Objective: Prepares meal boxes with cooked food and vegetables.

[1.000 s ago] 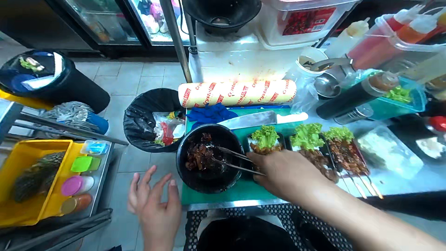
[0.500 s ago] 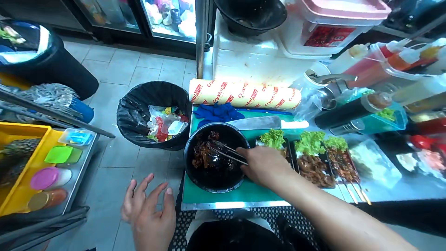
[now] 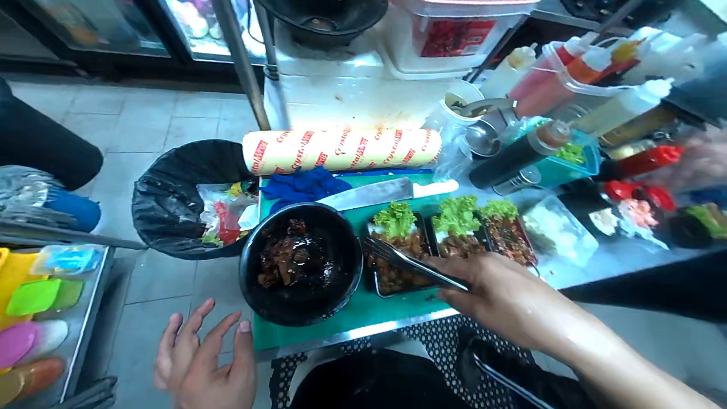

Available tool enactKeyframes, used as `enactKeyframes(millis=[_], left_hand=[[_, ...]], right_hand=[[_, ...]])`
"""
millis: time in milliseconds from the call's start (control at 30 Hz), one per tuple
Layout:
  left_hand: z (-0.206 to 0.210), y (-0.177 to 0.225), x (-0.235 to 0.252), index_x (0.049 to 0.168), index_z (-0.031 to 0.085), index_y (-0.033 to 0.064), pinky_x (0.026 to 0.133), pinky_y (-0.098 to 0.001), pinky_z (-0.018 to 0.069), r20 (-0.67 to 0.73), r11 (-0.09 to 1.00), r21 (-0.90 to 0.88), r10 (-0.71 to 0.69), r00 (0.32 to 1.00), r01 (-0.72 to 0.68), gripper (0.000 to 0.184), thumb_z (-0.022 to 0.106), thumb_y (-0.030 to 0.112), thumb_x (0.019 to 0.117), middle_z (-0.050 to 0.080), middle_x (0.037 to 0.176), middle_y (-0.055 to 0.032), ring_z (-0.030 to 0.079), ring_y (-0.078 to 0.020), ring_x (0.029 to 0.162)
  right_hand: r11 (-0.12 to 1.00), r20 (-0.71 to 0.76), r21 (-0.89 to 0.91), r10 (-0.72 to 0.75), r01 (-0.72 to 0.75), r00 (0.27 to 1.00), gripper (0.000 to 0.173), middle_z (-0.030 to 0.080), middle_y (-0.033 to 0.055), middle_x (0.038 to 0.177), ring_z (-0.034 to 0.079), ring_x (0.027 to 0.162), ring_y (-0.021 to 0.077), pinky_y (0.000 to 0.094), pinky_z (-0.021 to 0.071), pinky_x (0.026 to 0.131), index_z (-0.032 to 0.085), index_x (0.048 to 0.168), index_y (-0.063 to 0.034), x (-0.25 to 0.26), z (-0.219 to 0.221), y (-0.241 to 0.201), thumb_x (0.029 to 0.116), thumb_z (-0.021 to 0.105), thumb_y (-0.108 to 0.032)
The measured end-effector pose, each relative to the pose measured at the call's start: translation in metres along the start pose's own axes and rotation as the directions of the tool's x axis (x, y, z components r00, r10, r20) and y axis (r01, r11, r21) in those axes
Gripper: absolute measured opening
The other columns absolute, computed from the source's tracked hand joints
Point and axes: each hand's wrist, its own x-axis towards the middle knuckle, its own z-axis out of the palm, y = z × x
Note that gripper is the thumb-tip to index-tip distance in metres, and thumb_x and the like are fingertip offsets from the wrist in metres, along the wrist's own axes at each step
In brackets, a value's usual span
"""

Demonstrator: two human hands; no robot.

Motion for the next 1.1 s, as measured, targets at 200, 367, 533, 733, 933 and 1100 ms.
enactKeyframes(millis=[200,367,533,733,933,1100], left_hand=[[0.009,0.018,0.011,0.101,0.077,0.0076,0.119,-0.0636,0.0193,0.016,0.998,-0.024,0.064,0.998,-0.064,0.031,0.059,0.033,0.0992,0.060,0.138,-0.0264,0.031,-0.0528,0.145],[0.009,0.017,0.016,0.100,0.077,0.0090,0.119,-0.0617,0.0190,0.016,0.994,0.001,0.109,0.994,-0.109,0.030,0.059,0.033,0.0989,0.060,0.138,-0.0260,0.030,-0.0513,0.146],[0.026,0.046,0.016,0.102,0.077,0.0127,0.117,-0.0651,0.0217,0.052,0.974,-0.051,0.225,0.973,-0.222,0.027,0.060,0.034,0.0981,0.061,0.138,-0.0210,0.033,-0.0498,0.145],[0.063,0.094,0.011,0.107,0.078,0.0218,0.114,-0.0724,0.0227,0.127,0.953,-0.090,0.299,0.946,-0.289,0.031,0.055,0.041,0.0986,0.061,0.141,-0.0118,0.036,-0.0473,0.145],[0.098,0.127,0.004,0.116,0.076,0.0306,0.114,-0.0735,0.0207,0.241,0.916,-0.071,0.400,0.884,-0.396,0.032,0.056,0.047,0.0966,0.053,0.151,-0.0076,0.033,-0.0428,0.149],[0.106,0.132,-0.001,0.115,0.077,0.0300,0.115,-0.0749,0.0190,0.289,0.917,-0.031,0.389,0.874,-0.398,0.034,0.056,0.048,0.0951,0.053,0.152,-0.0060,0.033,-0.0431,0.149]], right_hand=[[0.984,0.093,-0.059,0.172,-0.167,0.981,0.047,0.074,0.0033,0.104,0.070,0.095,0.0246,0.0539,0.0558,0.083,0.059,0.144,-0.0394,-0.013,0.013,0.033,0.0977,0.064,-0.044],[0.977,0.021,0.004,0.211,-0.211,0.977,0.044,0.075,-0.0006,0.099,0.070,0.088,0.0204,0.0517,0.0568,0.079,0.061,0.142,-0.0434,-0.028,0.012,0.049,0.0980,0.064,-0.044],[0.974,0.052,-0.109,0.204,-0.198,0.978,0.046,0.075,0.0043,0.100,0.071,0.091,0.0269,0.0543,0.0559,0.079,0.060,0.144,-0.0397,-0.024,0.012,0.035,0.0979,0.062,-0.043],[0.956,-0.086,-0.152,0.239,-0.249,0.967,0.042,0.075,0.0021,0.093,0.071,0.084,0.0244,0.0529,0.0564,0.075,0.061,0.141,-0.0426,-0.016,0.006,0.039,0.0991,0.063,-0.042],[0.930,0.015,-0.330,0.178,-0.163,0.984,0.039,0.073,0.0084,0.089,0.071,0.084,0.0326,0.0547,0.0560,0.071,0.062,0.138,-0.0412,-0.012,0.018,0.026,0.1003,0.058,-0.033],[0.912,-0.025,-0.390,0.128,-0.127,0.992,0.037,0.072,0.0073,0.086,0.071,0.079,0.0310,0.0518,0.0560,0.066,0.063,0.137,-0.0410,-0.020,0.018,0.030,0.1005,0.058,-0.033]])
